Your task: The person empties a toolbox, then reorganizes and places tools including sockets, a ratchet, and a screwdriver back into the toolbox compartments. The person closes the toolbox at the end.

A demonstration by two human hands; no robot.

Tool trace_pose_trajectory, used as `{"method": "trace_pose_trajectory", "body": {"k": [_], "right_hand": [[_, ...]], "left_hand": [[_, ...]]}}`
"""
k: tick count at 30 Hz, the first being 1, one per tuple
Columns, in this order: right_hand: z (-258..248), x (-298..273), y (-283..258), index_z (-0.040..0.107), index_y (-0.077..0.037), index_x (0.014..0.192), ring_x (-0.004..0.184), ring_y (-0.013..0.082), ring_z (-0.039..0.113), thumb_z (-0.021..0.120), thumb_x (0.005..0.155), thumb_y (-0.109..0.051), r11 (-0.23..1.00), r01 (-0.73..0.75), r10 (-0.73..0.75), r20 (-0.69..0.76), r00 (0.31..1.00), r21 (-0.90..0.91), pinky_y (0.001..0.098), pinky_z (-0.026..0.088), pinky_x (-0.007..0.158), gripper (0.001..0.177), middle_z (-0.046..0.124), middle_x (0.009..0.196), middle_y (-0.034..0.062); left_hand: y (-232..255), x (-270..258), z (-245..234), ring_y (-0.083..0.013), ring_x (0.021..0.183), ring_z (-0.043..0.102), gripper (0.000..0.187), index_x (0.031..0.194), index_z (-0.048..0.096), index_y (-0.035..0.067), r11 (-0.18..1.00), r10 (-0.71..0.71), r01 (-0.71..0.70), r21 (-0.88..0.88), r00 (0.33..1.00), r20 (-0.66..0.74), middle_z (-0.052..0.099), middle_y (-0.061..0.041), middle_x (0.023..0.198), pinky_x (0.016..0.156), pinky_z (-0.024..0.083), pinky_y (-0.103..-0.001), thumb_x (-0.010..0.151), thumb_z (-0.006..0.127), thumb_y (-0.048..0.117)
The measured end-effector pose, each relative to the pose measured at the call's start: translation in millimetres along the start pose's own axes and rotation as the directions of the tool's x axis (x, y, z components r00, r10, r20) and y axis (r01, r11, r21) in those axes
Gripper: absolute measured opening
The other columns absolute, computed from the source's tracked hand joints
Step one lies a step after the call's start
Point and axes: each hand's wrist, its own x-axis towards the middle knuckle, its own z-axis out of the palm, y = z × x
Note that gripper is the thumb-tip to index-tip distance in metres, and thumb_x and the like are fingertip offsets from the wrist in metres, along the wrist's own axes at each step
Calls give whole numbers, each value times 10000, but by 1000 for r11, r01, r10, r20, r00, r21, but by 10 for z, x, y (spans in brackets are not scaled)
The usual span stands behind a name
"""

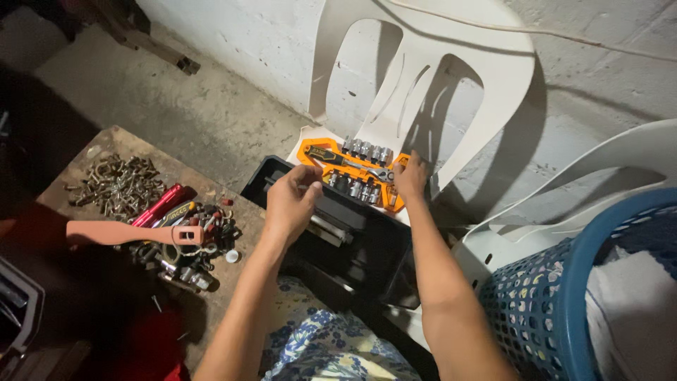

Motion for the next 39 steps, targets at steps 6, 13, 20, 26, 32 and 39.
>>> {"method": "trace_pose_trajectory", "body": {"k": [6, 13, 20, 26, 32, 39], "right_hand": [[199, 443, 250, 617, 63, 1234, 1089, 430, 675, 792, 816, -353, 989, -145, 141, 201, 969, 5, 470, 529, 936, 615, 688, 1157, 301], [106, 466, 291, 750, 42, 909, 751, 294, 726, 841, 790, -252, 924, -292, 220, 282, 934, 246, 436, 545, 674, 330, 747, 826, 200], [-56, 315, 290, 669, -1, 992, 747, 199, 692, 825, 799, -144, 765, -326, 209, 265, 941, 555, 360, 557, 644, 286, 718, 889, 114], [-282, -8, 161, 599, -27, 1039, 769, 130, 628, 822, 885, -151, 573, -172, 43, 181, 983, 801, 316, 532, 667, 299, 646, 894, 52], [-664, -138, -286, 608, -44, 964, 720, 125, 653, 750, 913, -186, 514, -253, 97, 238, 966, 819, 289, 548, 638, 207, 664, 838, 49], [-641, -118, -409, 606, -25, 967, 705, 91, 578, 748, 967, -167, 463, -175, 4, 196, 981, 869, 271, 506, 626, 201, 601, 822, 5]], "left_hand": [[-194, 74, 218, -106, 752, 702, 210, 1130, 698, 39, 991, -98, 102, -83, 994, 56, 743, -38, 898, 683, 561, -279, 932, 641, 80], [-528, 75, 440, -104, 771, 691, 196, 1080, 716, 21, 993, -80, 82, -86, 996, 29, 745, -40, 870, 722, 563, -268, 896, 664, 66], [-625, 38, 457, -109, 769, 704, 218, 1079, 702, 11, 985, -121, 124, -117, 992, 33, 734, -34, 879, 732, 579, -285, 880, 650, 81], [-597, -16, 474, -107, 765, 692, 225, 1096, 700, 3, 967, -170, 181, -177, 982, 78, 733, -31, 890, 707, 575, -279, 893, 645, 84], [-646, -37, 518, -114, 724, 668, 234, 1129, 688, 10, 958, -208, 218, -187, 976, 71, 725, -46, 879, 667, 558, -284, 912, 663, 95], [-885, -29, 602, -142, 692, 662, 275, 1185, 655, -6, 937, -278, 278, -210, 960, 32, 706, -85, 856, 640, 558, -300, 928, 664, 93]]}}
